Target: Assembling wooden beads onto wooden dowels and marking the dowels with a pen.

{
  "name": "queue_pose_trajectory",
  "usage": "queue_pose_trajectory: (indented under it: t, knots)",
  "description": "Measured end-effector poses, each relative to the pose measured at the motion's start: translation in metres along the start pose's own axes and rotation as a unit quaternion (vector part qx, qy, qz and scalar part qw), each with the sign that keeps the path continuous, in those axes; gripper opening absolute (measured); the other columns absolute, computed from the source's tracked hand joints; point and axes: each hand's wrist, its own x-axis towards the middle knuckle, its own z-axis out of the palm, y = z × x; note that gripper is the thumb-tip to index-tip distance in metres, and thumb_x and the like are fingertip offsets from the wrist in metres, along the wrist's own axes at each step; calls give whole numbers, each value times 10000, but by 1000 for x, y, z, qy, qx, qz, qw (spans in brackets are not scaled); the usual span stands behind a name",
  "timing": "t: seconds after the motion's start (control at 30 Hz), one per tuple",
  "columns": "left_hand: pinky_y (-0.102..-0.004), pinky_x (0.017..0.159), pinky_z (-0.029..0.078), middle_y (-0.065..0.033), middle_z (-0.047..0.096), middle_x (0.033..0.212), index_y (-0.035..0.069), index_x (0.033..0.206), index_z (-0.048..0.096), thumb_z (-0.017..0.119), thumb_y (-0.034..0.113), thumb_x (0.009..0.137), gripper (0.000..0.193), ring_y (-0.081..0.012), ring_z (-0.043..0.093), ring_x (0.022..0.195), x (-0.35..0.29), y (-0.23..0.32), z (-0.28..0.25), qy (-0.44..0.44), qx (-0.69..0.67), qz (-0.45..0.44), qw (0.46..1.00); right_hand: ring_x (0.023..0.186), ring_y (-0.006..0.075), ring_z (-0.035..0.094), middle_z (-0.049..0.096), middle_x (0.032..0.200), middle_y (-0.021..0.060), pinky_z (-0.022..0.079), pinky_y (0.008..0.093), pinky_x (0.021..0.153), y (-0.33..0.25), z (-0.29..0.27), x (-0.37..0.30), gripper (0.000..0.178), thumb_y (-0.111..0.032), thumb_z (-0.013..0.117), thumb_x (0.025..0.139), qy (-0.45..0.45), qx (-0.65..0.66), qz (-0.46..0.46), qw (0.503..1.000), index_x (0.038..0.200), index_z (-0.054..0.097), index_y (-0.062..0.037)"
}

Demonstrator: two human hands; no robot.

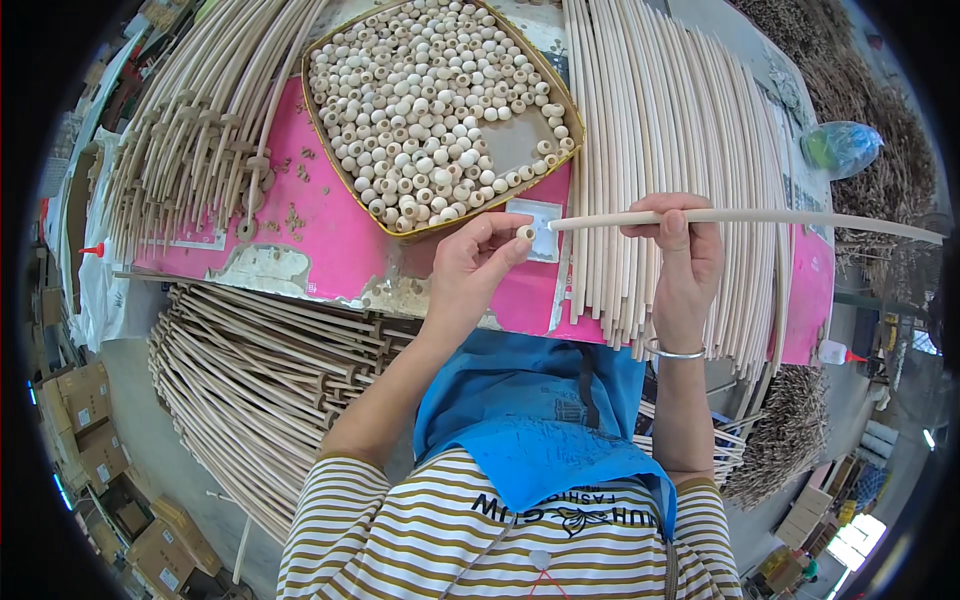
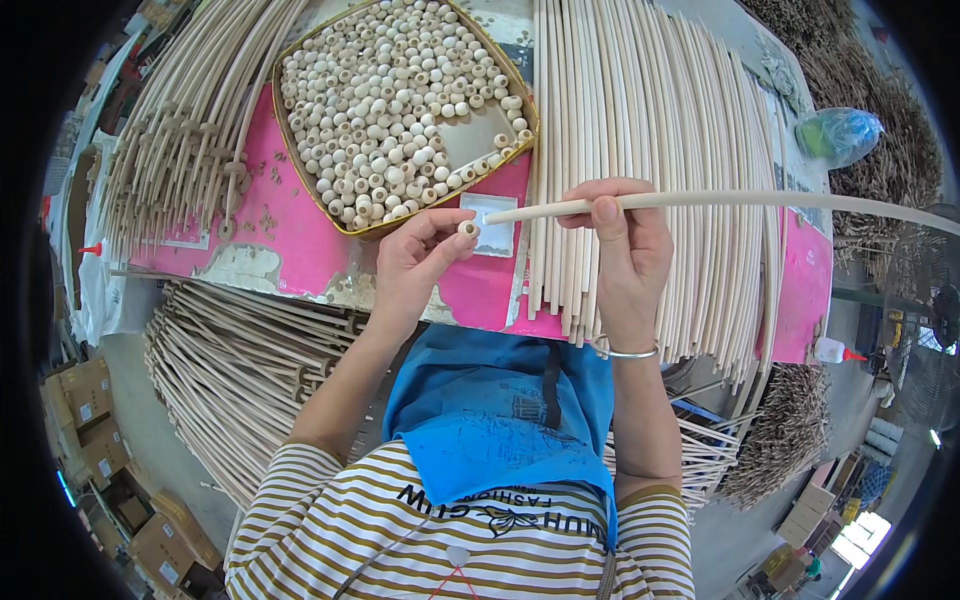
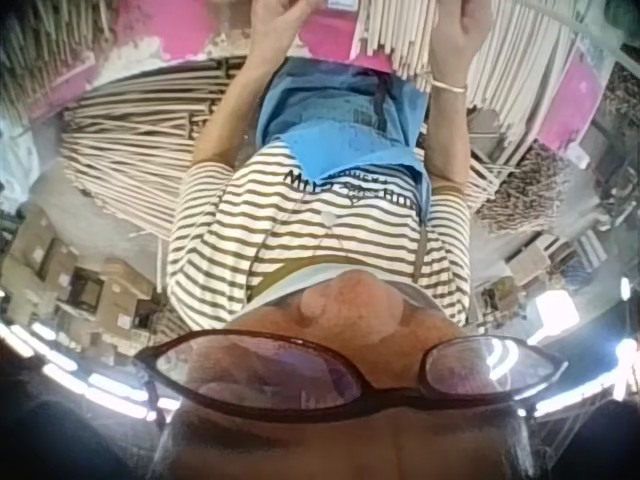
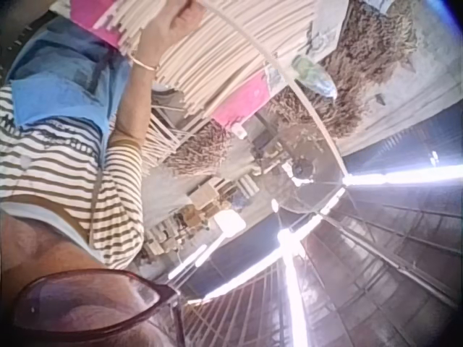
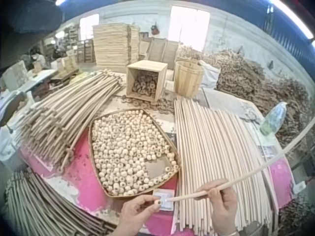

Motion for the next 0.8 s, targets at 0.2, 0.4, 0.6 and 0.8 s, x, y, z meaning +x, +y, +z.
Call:
queue_pose_trajectory:
  t: [0.2,0.4,0.6,0.8]
  knots:
    - [-247,852,552,-77,717,1033,-41,1222,650,662,96,980,279,-107,669,918,-3,3,4,-11,-55,11,998,857,155,683,683,981,113,580,275,787,3,4,-7,214,-213,544,1063,-8,4,-3,1000,1082,606,-10]
    - [-250,839,555,-89,724,1008,-32,1200,660,667,111,979,263,-115,677,902,-7,6,7,-13,-52,9,999,880,155,670,682,1007,123,572,275,796,6,6,-12,196,-200,548,1060,-22,29,-4,999,1080,607,-14]
    - [-256,827,554,-76,720,988,-26,1169,667,659,131,989,239,-114,674,887,-7,5,8,-8,-71,-2,997,942,189,666,670,1021,133,554,312,824,6,4,-18,144,-158,565,1044,-60,-4,-59,996,1066,613,-24]
    - [-248,809,540,-66,710,989,-26,1175,669,650,115,992,232,-117,662,860,-6,10,8,-10,-20,18,1000,974,230,673,662,1029,141,550,332,853,3,-1,-30,141,-153,565,1038,-91,-55,-93,990,1035,620,-23]
